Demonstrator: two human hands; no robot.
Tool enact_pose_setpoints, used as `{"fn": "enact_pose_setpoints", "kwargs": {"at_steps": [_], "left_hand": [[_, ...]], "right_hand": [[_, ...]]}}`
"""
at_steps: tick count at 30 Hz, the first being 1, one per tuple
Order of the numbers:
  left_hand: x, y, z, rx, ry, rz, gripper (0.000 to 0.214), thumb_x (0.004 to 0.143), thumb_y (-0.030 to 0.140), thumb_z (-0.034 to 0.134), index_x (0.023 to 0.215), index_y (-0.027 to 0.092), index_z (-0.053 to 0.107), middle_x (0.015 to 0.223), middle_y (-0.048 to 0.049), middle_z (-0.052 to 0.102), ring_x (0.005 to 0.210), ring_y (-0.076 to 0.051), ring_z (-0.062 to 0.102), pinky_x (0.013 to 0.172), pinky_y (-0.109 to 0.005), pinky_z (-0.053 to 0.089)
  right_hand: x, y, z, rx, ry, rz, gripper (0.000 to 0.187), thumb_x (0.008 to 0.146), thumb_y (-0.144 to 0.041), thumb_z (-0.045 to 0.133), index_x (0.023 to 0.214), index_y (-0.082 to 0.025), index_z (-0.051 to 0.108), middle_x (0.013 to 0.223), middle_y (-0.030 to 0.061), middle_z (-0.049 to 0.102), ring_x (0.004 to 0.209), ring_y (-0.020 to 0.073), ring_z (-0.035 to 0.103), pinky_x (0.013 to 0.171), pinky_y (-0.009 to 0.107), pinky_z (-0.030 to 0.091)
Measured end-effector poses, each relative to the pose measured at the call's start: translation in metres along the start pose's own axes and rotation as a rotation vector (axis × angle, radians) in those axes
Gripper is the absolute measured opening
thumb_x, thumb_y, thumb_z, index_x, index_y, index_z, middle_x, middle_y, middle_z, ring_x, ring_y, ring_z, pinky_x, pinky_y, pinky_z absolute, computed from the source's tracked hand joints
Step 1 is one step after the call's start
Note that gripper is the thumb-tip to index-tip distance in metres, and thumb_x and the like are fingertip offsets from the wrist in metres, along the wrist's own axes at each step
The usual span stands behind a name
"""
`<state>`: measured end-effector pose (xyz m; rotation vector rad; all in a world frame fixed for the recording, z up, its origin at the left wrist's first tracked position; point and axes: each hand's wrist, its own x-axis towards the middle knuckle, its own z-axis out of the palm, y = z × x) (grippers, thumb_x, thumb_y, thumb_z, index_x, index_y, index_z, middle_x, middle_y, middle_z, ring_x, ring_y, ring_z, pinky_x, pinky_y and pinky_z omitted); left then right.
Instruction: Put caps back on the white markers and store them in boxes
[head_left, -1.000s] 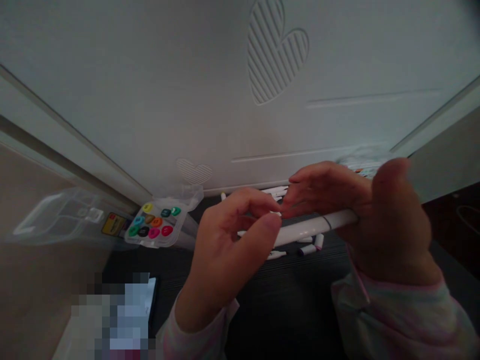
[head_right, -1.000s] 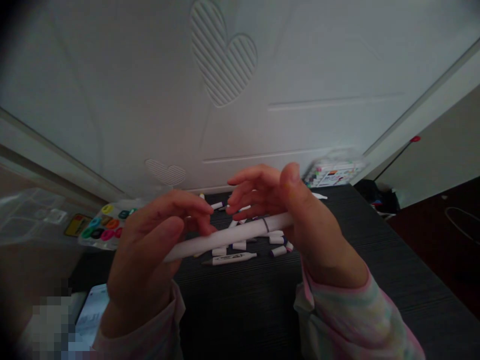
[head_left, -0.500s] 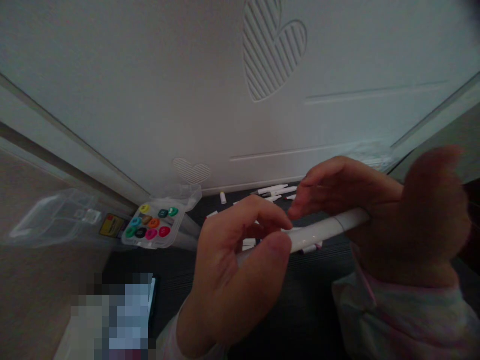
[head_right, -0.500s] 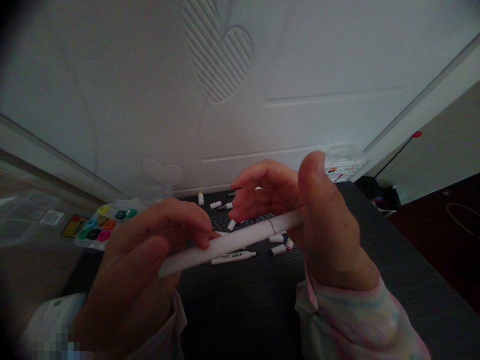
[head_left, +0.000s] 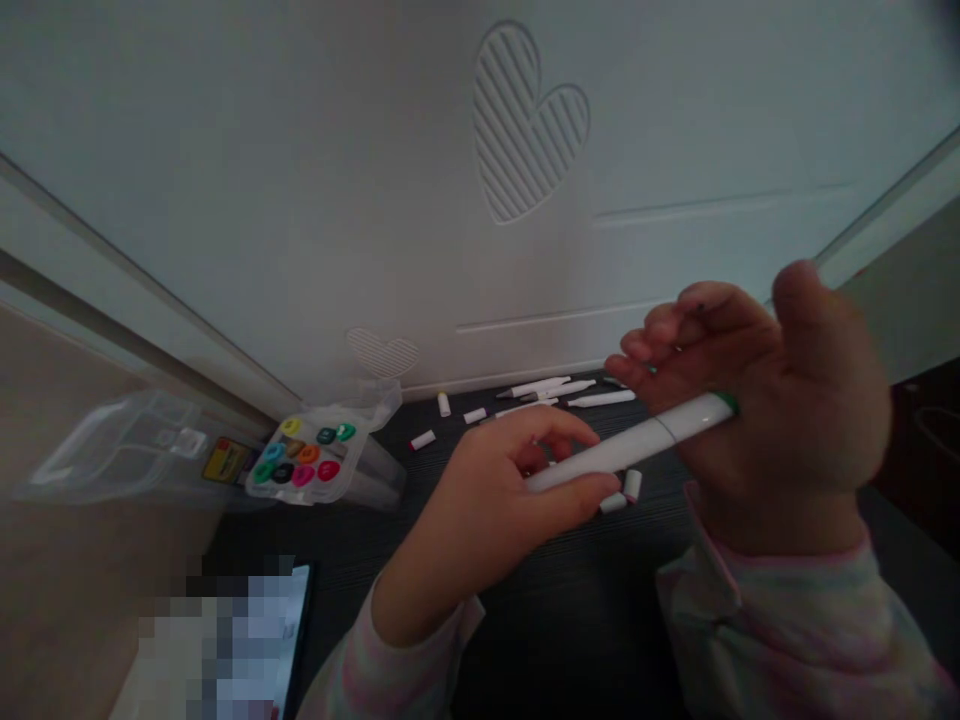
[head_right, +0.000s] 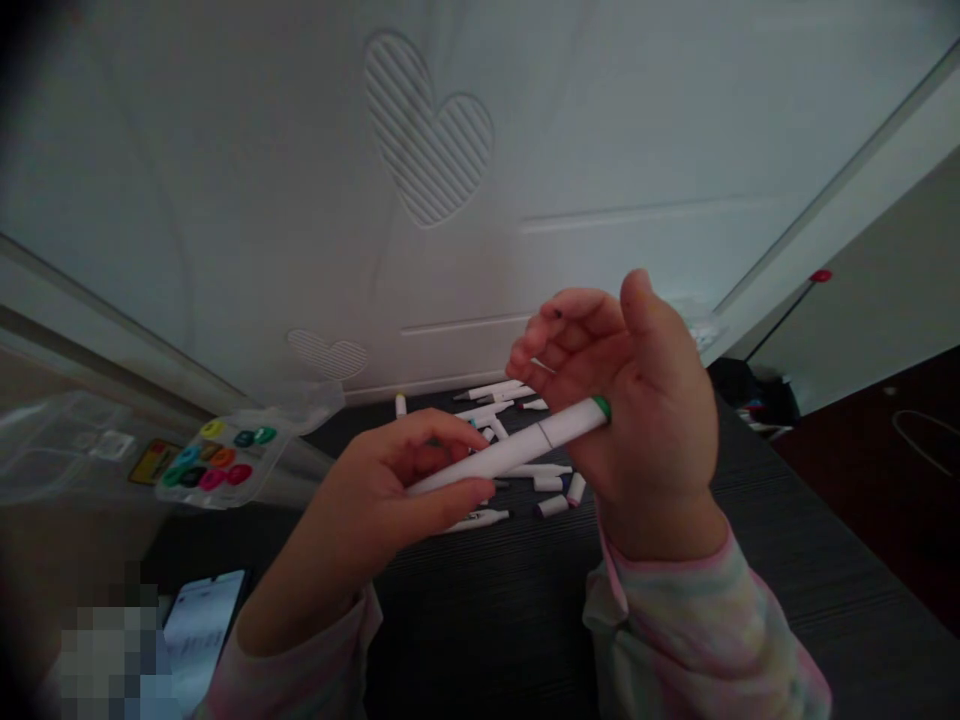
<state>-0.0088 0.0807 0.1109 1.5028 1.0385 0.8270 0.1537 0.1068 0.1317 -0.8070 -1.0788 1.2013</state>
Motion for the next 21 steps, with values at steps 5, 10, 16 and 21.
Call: {"fn": "enact_pose_setpoints", "kwargs": {"at_steps": [5, 10, 16, 21], "left_hand": [[0.001, -0.001, -0.005, -0.182, -0.017, -0.086, 0.02, 0.071, 0.031, 0.065, 0.085, 0.018, 0.061, 0.064, 0.0038, 0.054, 0.043, -0.003, 0.044, 0.039, -0.016, 0.033], [0.001, 0.0, -0.01, -0.317, 0.028, -0.021, 0.018, 0.079, 0.033, 0.057, 0.09, 0.018, 0.058, 0.062, 0.0044, 0.053, 0.037, 0.0, 0.038, 0.033, -0.013, 0.024], [0.001, -0.002, -0.01, -0.342, 0.043, 0.017, 0.02, 0.083, 0.033, 0.051, 0.095, 0.018, 0.057, 0.066, 0.0022, 0.056, 0.037, -0.001, 0.038, 0.034, -0.014, 0.025], [-0.002, -0.002, -0.01, -0.171, 0.133, 0.05, 0.02, 0.082, 0.033, 0.053, 0.095, 0.02, 0.059, 0.067, 0.0018, 0.057, 0.049, -0.005, 0.046, 0.042, -0.016, 0.034]], "right_hand": [[0.0, 0.001, 0.005, -0.094, -0.001, 0.044, 0.033, 0.087, -0.042, 0.024, 0.073, -0.026, 0.049, 0.076, 0.0042, 0.051, 0.075, 0.0183, 0.056, 0.074, 0.037, 0.047], [-0.002, 0.007, 0.01, 0.032, -0.13, 0.061, 0.02, 0.084, -0.033, 0.038, 0.079, -0.023, 0.054, 0.077, 0.0026, 0.053, 0.069, 0.0146, 0.053, 0.064, 0.03, 0.047], [-0.003, 0.016, 0.007, -0.14, -0.177, 0.022, 0.026, 0.077, -0.031, 0.055, 0.102, -0.028, 0.049, 0.085, 0.0003, 0.056, 0.067, 0.0134, 0.053, 0.06, 0.027, 0.046], [-0.004, 0.016, 0.005, -0.291, -0.186, 0.0, 0.03, 0.08, -0.031, 0.052, 0.108, -0.03, 0.043, 0.083, 0.0003, 0.058, 0.059, 0.0125, 0.052, 0.052, 0.027, 0.044]]}}
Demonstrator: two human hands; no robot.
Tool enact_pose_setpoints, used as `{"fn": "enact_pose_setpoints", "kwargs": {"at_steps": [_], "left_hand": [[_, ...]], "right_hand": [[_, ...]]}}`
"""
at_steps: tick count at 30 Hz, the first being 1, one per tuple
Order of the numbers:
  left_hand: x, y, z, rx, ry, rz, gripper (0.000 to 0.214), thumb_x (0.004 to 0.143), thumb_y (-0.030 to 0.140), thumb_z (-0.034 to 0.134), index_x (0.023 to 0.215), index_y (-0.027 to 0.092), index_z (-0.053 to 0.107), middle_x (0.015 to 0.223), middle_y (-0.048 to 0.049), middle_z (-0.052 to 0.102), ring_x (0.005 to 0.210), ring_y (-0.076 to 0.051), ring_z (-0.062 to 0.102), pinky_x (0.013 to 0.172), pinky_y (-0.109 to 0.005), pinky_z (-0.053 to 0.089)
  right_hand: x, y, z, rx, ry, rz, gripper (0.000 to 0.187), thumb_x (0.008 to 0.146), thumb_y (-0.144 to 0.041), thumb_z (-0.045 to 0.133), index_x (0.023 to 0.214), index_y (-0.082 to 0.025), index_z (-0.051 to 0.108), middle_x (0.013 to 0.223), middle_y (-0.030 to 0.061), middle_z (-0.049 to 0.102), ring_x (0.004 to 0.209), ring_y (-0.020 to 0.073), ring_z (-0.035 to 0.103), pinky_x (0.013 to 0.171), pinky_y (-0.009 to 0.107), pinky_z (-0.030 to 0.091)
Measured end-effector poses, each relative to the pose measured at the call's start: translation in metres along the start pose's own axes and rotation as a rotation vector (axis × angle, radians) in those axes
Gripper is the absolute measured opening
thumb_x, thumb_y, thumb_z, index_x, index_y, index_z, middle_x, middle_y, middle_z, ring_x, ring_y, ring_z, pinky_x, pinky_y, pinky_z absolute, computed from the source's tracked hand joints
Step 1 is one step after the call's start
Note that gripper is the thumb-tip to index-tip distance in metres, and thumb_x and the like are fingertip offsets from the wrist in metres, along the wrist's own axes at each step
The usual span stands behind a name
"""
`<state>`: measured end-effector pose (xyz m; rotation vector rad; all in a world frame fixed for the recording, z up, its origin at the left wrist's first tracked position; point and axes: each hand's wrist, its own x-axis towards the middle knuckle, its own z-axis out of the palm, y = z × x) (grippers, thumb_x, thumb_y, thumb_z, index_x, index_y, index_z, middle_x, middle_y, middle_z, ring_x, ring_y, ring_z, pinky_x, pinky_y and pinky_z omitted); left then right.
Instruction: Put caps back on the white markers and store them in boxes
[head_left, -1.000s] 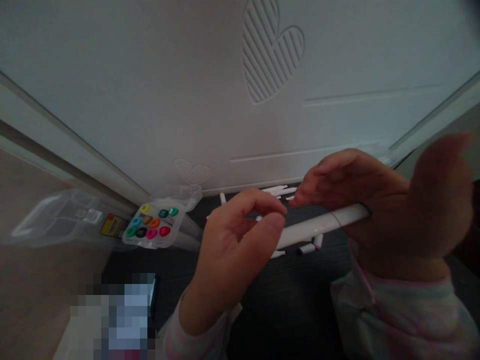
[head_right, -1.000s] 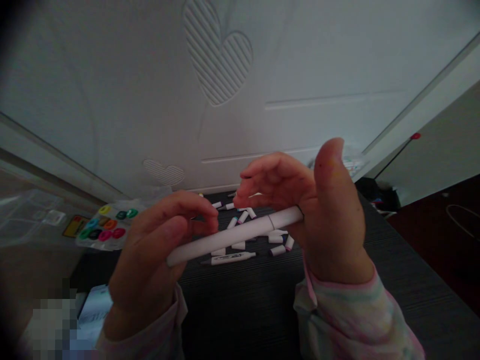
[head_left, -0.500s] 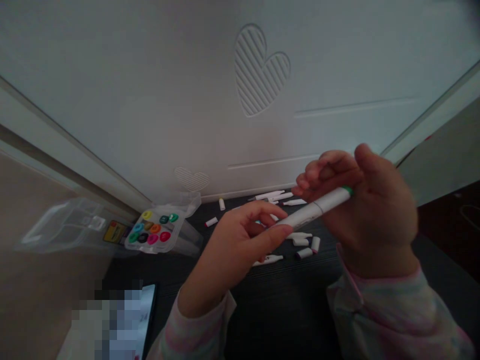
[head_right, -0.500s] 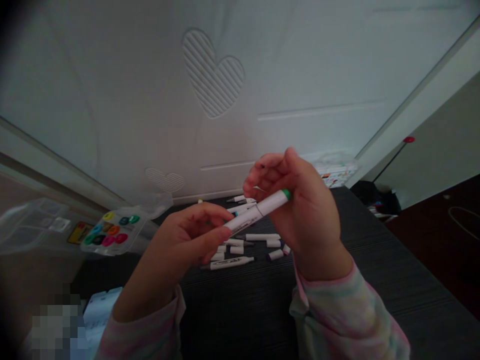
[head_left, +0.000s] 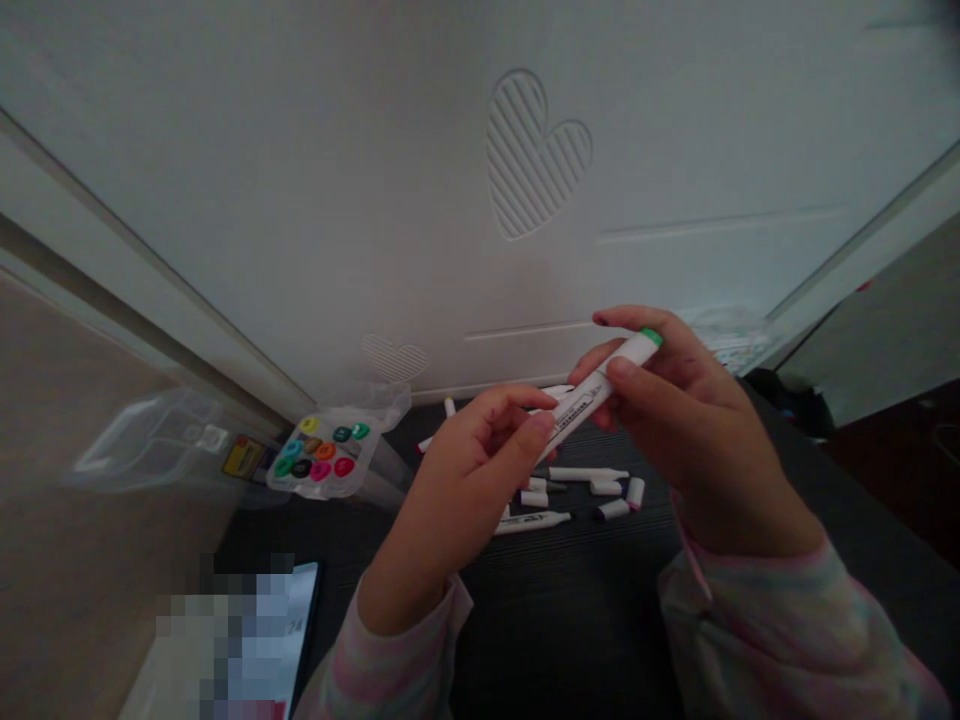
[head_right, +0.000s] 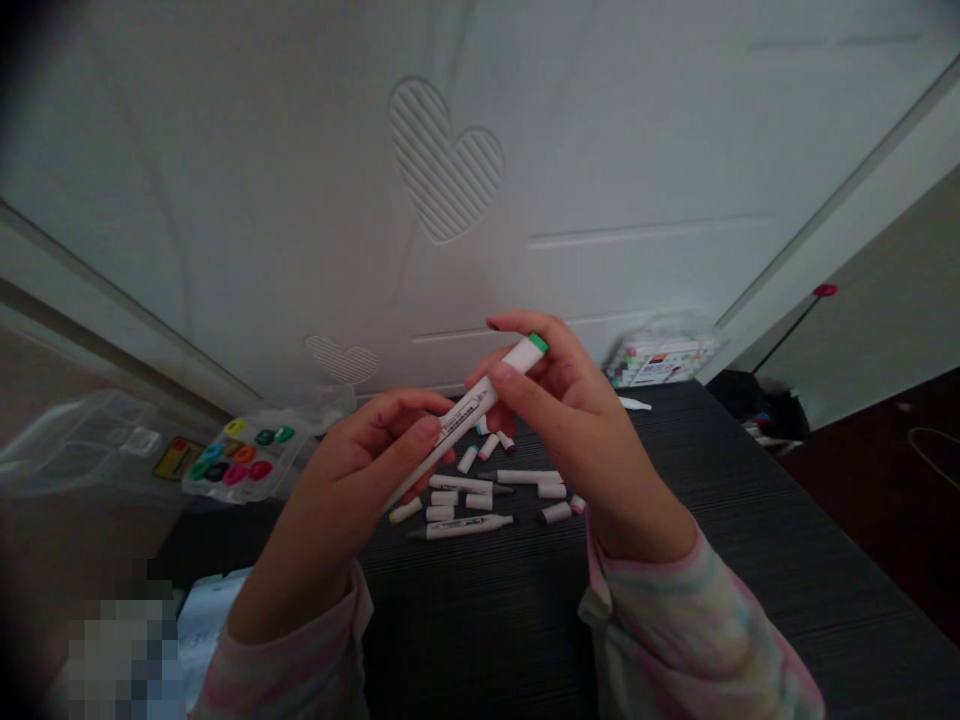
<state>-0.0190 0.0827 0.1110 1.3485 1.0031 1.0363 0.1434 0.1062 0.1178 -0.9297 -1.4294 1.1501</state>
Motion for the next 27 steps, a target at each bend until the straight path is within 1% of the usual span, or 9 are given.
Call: {"fn": "enact_pose_setpoints", "kwargs": {"at_steps": [3, 6, 8, 10, 12, 13, 16, 20, 27], "left_hand": [[-0.005, 0.005, -0.002, 0.227, 0.123, 0.095, 0.021, 0.081, 0.035, 0.053, 0.097, 0.022, 0.059, 0.076, 0.0, 0.06, 0.061, -0.01, 0.054, 0.051, -0.019, 0.041], [-0.011, 0.013, -0.013, 0.627, 0.395, 0.195, 0.026, 0.082, 0.038, 0.05, 0.101, 0.022, 0.058, 0.086, -0.0027, 0.061, 0.073, -0.014, 0.057, 0.061, -0.025, 0.045], [-0.015, 0.018, -0.027, 0.928, 0.596, 0.196, 0.035, 0.081, 0.042, 0.048, 0.107, 0.019, 0.055, 0.097, -0.0076, 0.06, 0.089, -0.022, 0.057, 0.076, -0.034, 0.046], [-0.019, 0.02, -0.046, 1.188, 0.681, 0.121, 0.049, 0.08, 0.047, 0.047, 0.115, 0.013, 0.05, 0.112, -0.0161, 0.055, 0.109, -0.033, 0.048, 0.089, -0.047, 0.038], [-0.022, 0.018, -0.065, 1.33, 0.605, -0.005, 0.066, 0.076, 0.054, 0.048, 0.122, 0.007, 0.045, 0.119, -0.0237, 0.05, 0.115, -0.041, 0.042, 0.093, -0.055, 0.032], [-0.024, 0.017, -0.073, 1.359, 0.547, -0.088, 0.074, 0.073, 0.057, 0.05, 0.125, 0.004, 0.041, 0.12, -0.0265, 0.048, 0.114, -0.044, 0.041, 0.093, -0.056, 0.031], [-0.027, 0.012, -0.088, 1.36, 0.469, -0.202, 0.085, 0.07, 0.058, 0.053, 0.13, 0.002, 0.034, 0.127, -0.0287, 0.042, 0.117, -0.047, 0.037, 0.094, -0.056, 0.031], [-0.027, 0.01, -0.092, 1.296, 0.34, -0.275, 0.08, 0.076, 0.053, 0.047, 0.133, -0.001, 0.028, 0.129, -0.0283, 0.04, 0.119, -0.043, 0.038, 0.096, -0.05, 0.033], [-0.02, 0.004, -0.095, 1.364, 0.38, -0.336, 0.066, 0.075, 0.039, 0.05, 0.131, 0.008, 0.036, 0.125, -0.02, 0.046, 0.112, -0.035, 0.048, 0.096, -0.045, 0.037]], "right_hand": [[0.002, -0.001, 0.0, -0.015, 0.059, -0.014, 0.029, 0.08, -0.032, 0.051, 0.107, -0.03, 0.042, 0.082, 0.0004, 0.058, 0.054, 0.0112, 0.05, 0.052, 0.027, 0.044], [0.005, -0.001, -0.002, 0.019, 0.119, -0.014, 0.026, 0.08, -0.03, 0.05, 0.105, -0.029, 0.043, 0.079, -0.0003, 0.059, 0.05, 0.0103, 0.048, 0.05, 0.027, 0.043], [0.007, 0.0, -0.005, 0.06, 0.14, -0.021, 0.025, 0.079, -0.028, 0.05, 0.103, -0.029, 0.044, 0.078, -0.0008, 0.059, 0.05, 0.0101, 0.047, 0.05, 0.027, 0.042], [0.009, 0.001, -0.007, 0.081, 0.15, -0.025, 0.024, 0.079, -0.027, 0.05, 0.103, -0.029, 0.045, 0.077, -0.0009, 0.059, 0.05, 0.0101, 0.047, 0.05, 0.027, 0.041], [0.01, 0.001, -0.008, 0.075, 0.159, -0.021, 0.024, 0.079, -0.027, 0.05, 0.103, -0.028, 0.044, 0.076, -0.0007, 0.059, 0.05, 0.0101, 0.046, 0.049, 0.028, 0.041], [0.011, 0.001, -0.009, 0.073, 0.163, -0.021, 0.025, 0.078, -0.027, 0.05, 0.102, -0.028, 0.044, 0.076, -0.0009, 0.058, 0.049, 0.01, 0.046, 0.049, 0.027, 0.041], [0.011, 0.0, -0.009, 0.097, 0.175, -0.01, 0.025, 0.077, -0.027, 0.051, 0.101, -0.028, 0.045, 0.075, -0.0021, 0.058, 0.048, 0.0093, 0.046, 0.048, 0.026, 0.04], [0.012, 0.0, -0.01, 0.171, 0.198, -0.005, 0.023, 0.076, -0.024, 0.054, 0.098, -0.029, 0.048, 0.074, -0.0032, 0.059, 0.047, 0.0085, 0.046, 0.047, 0.025, 0.039], [0.014, 0.003, -0.011, 0.235, 0.217, -0.086, 0.025, 0.071, -0.024, 0.06, 0.095, -0.026, 0.051, 0.069, -0.0037, 0.061, 0.043, 0.0084, 0.046, 0.04, 0.024, 0.038]]}}
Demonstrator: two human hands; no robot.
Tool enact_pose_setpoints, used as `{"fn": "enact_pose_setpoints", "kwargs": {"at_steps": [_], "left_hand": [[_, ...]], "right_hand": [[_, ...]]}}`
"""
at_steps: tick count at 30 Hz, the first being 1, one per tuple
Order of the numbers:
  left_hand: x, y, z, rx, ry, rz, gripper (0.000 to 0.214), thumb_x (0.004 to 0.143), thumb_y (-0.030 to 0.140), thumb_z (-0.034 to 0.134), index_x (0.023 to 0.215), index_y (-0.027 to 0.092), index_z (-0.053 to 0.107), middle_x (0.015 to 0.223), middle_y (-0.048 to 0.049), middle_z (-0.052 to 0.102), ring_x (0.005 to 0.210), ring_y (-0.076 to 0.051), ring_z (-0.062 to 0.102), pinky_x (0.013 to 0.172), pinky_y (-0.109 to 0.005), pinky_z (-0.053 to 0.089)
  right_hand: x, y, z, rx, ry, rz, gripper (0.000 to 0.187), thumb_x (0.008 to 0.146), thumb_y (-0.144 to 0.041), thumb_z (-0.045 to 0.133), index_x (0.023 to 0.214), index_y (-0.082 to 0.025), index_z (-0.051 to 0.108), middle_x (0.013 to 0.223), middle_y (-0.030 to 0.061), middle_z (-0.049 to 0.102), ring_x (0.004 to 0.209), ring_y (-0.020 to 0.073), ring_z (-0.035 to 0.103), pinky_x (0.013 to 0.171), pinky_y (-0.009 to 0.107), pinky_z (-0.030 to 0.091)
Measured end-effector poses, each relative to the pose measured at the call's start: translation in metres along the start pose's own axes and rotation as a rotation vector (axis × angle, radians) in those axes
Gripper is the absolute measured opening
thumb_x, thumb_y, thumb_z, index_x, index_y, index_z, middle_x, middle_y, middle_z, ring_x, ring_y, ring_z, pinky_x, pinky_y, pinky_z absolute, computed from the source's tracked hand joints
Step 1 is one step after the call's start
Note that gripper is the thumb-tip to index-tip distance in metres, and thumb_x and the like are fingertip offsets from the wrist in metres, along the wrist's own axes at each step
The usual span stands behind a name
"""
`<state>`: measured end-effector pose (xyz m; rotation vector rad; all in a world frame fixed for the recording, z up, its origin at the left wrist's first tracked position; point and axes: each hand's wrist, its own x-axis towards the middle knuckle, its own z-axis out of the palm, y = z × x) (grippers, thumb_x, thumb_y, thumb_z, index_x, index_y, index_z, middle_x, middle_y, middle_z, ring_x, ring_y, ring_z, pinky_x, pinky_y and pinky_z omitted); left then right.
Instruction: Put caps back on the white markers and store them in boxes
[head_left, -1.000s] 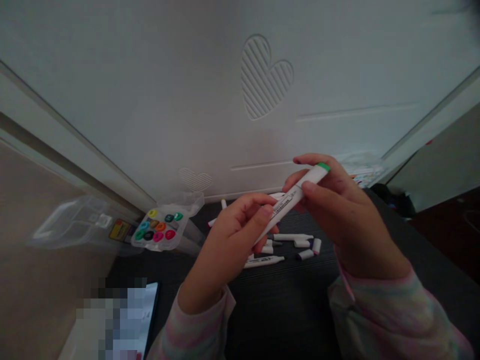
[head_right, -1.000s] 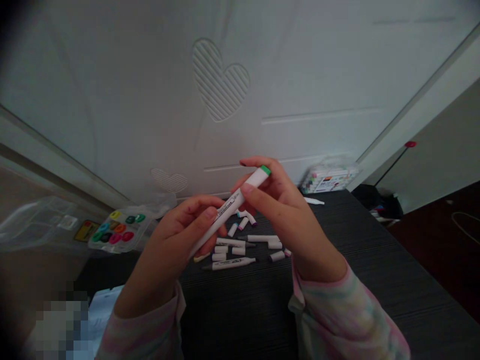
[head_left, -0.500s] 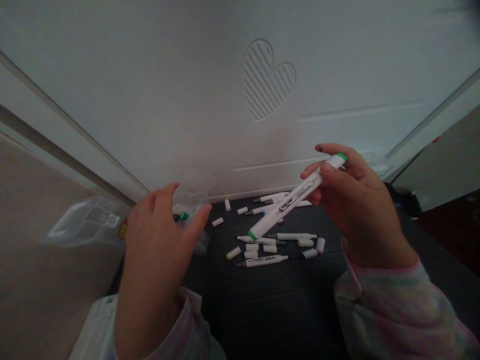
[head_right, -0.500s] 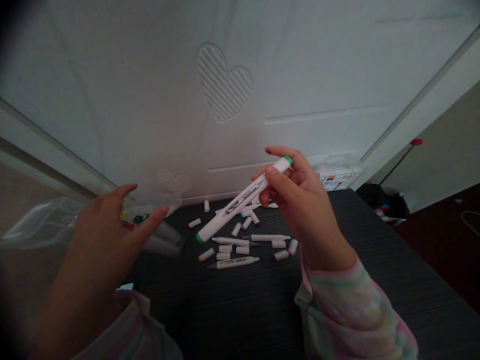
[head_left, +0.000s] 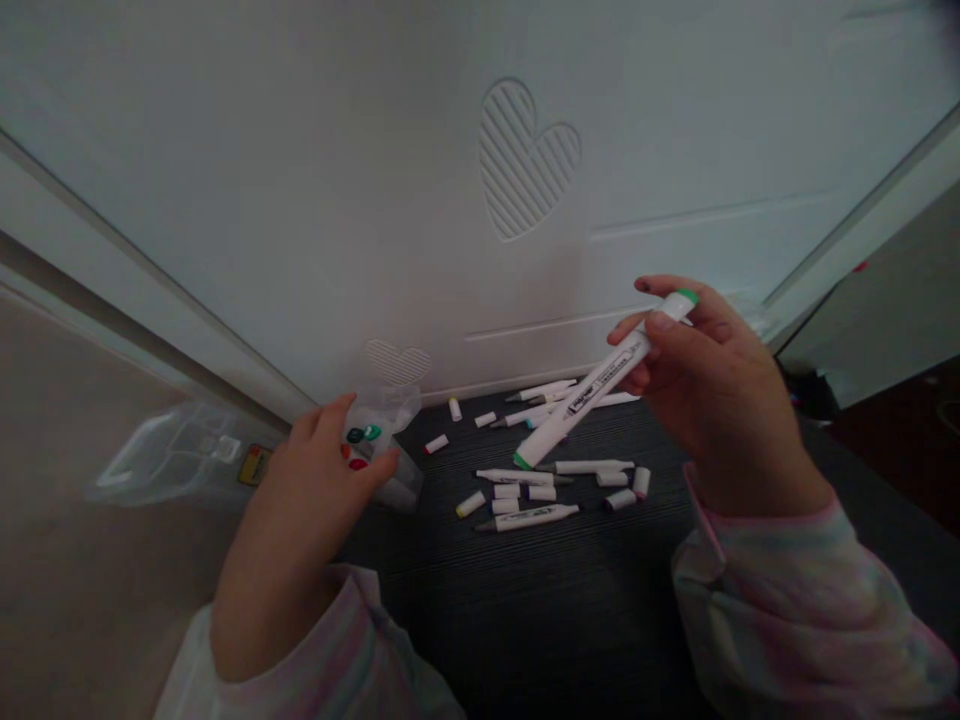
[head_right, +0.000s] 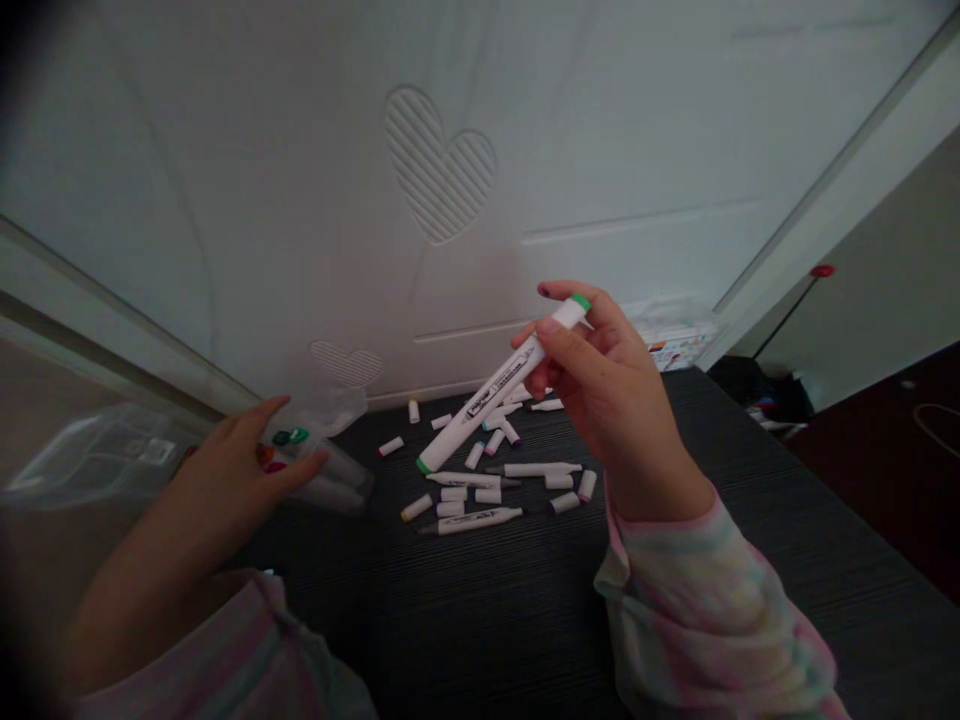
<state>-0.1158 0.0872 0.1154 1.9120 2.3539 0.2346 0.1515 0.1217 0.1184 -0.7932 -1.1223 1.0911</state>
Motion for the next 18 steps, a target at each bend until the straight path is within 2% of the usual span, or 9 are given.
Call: {"fn": "enact_pose_setpoints", "kwargs": {"at_steps": [8, 14, 18], "left_hand": [[-0.001, 0.0026, -0.0024, 0.008, -0.018, 0.059, 0.061, 0.077, 0.04, 0.043, 0.128, 0.005, 0.039, 0.126, -0.0217, 0.043, 0.109, -0.039, 0.049, 0.094, -0.048, 0.037], [-0.0022, 0.0051, -0.0029, 0.011, -0.022, 0.096, 0.06, 0.078, 0.039, 0.042, 0.127, 0.004, 0.039, 0.127, -0.021, 0.044, 0.113, -0.036, 0.046, 0.097, -0.046, 0.035], [-0.0007, 0.0035, -0.0003, 0.006, -0.018, 0.059, 0.061, 0.076, 0.041, 0.045, 0.128, 0.009, 0.04, 0.128, -0.0172, 0.044, 0.115, -0.034, 0.045, 0.098, -0.044, 0.034]], "right_hand": [[-0.0006, 0.0002, 0.0001, -0.058, -0.001, 0.001, 0.021, 0.074, -0.024, 0.055, 0.095, -0.027, 0.051, 0.07, -0.004, 0.059, 0.044, 0.0081, 0.045, 0.042, 0.024, 0.039], [0.0012, 0.0026, -0.0004, 0.023, 0.004, 0.034, 0.021, 0.073, -0.019, 0.056, 0.093, -0.026, 0.054, 0.068, -0.0035, 0.061, 0.044, 0.0081, 0.046, 0.041, 0.023, 0.038], [0.0014, 0.0035, 0.0004, 0.04, 0.002, 0.036, 0.02, 0.073, -0.017, 0.056, 0.091, -0.026, 0.055, 0.067, -0.0036, 0.063, 0.043, 0.0077, 0.046, 0.041, 0.022, 0.038]]}}
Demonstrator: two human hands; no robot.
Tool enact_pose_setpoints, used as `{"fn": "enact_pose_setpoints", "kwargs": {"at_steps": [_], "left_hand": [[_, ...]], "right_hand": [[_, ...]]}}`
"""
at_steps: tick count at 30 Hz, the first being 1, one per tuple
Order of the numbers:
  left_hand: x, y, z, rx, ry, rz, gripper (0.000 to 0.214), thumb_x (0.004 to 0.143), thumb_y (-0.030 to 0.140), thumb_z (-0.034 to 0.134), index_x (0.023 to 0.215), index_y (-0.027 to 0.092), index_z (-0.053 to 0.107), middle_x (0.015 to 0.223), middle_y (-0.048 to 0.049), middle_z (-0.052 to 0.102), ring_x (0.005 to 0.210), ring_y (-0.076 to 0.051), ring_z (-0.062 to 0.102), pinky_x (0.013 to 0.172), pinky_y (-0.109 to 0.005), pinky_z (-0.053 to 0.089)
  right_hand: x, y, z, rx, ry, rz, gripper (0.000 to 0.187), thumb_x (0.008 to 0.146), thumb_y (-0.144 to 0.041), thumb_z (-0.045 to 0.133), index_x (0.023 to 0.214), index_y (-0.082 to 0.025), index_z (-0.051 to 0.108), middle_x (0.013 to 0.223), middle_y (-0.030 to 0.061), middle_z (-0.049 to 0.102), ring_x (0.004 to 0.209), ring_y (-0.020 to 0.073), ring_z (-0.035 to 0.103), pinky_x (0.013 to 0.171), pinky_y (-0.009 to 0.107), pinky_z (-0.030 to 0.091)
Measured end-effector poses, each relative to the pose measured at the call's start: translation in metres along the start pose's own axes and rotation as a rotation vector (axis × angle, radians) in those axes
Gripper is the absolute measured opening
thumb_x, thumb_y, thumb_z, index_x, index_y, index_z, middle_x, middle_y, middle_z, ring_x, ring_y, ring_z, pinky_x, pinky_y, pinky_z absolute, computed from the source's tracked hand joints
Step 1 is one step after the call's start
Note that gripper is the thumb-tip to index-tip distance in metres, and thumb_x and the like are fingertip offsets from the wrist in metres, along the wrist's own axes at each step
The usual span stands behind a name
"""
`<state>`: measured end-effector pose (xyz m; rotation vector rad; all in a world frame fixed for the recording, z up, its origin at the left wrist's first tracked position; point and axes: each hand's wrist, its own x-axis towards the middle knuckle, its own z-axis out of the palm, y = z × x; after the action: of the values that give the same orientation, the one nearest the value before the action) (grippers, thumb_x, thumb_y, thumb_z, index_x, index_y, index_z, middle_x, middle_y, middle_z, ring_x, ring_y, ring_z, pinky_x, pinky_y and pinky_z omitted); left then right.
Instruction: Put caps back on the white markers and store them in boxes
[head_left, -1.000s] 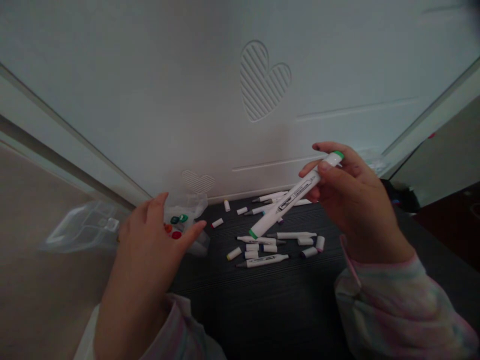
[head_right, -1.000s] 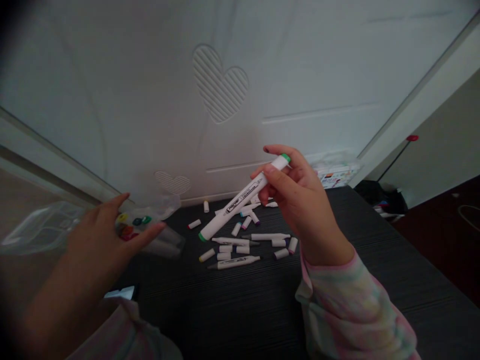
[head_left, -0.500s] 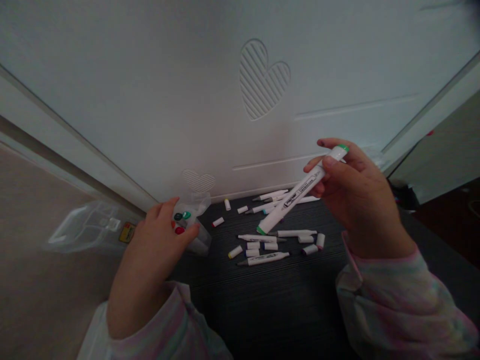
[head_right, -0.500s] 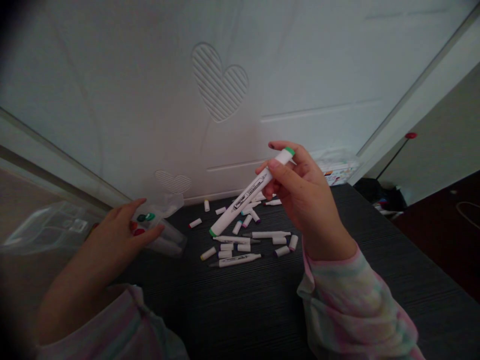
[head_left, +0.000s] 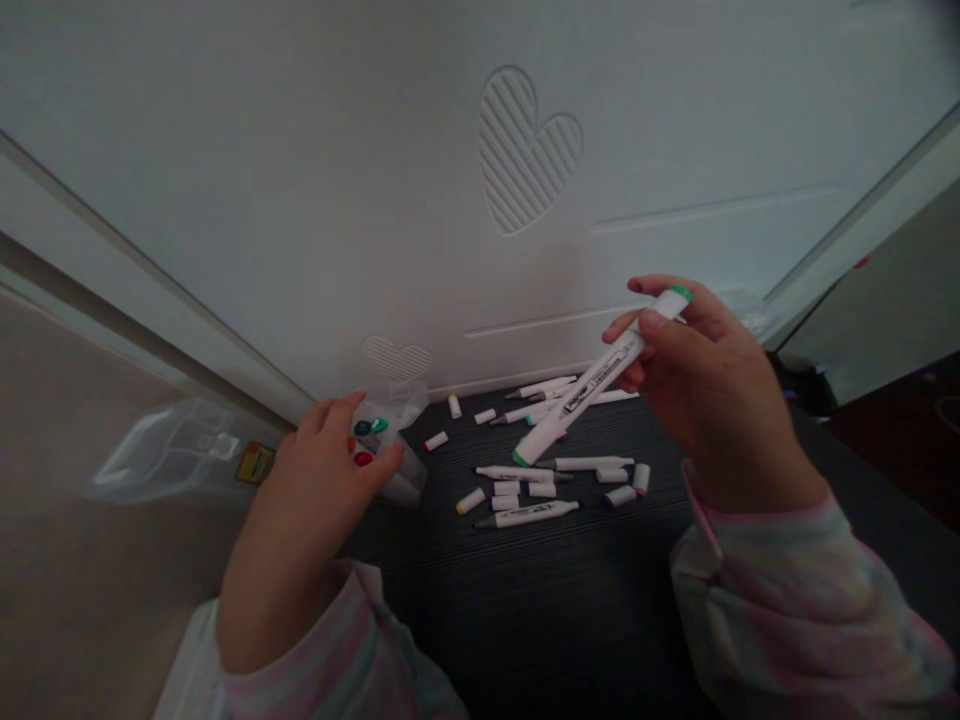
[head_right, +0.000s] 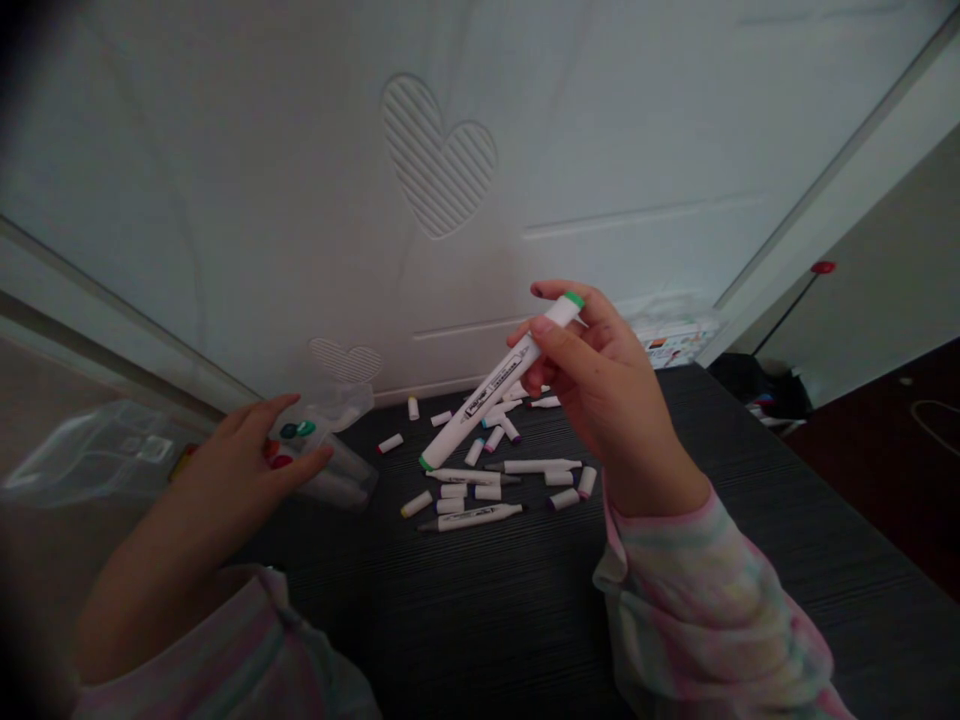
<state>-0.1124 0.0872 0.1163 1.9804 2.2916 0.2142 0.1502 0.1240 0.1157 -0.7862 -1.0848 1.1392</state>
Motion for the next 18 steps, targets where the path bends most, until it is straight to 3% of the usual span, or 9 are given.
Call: {"fn": "enact_pose_setpoints", "kwargs": {"at_steps": [13, 18], "left_hand": [[0.0046, -0.0056, 0.0059, -0.047, 0.048, 0.003, 0.065, 0.071, 0.042, 0.051, 0.127, 0.01, 0.043, 0.126, -0.016, 0.047, 0.114, -0.031, 0.047, 0.098, -0.042, 0.035], [0.0026, -0.0031, -0.0023, -0.193, 0.106, -0.127, 0.068, 0.069, 0.047, 0.054, 0.129, 0.015, 0.041, 0.121, -0.0133, 0.053, 0.107, -0.031, 0.053, 0.093, -0.043, 0.04]], "right_hand": [[0.0004, 0.0022, 0.0013, 0.039, -0.004, 0.005, 0.021, 0.072, -0.018, 0.059, 0.093, -0.023, 0.055, 0.067, -0.0025, 0.064, 0.043, 0.0074, 0.047, 0.041, 0.022, 0.038], [0.0005, 0.0021, 0.0015, 0.054, 0.006, 0.003, 0.02, 0.073, -0.017, 0.058, 0.092, -0.023, 0.056, 0.067, -0.0021, 0.064, 0.044, 0.007, 0.046, 0.041, 0.021, 0.039]]}}
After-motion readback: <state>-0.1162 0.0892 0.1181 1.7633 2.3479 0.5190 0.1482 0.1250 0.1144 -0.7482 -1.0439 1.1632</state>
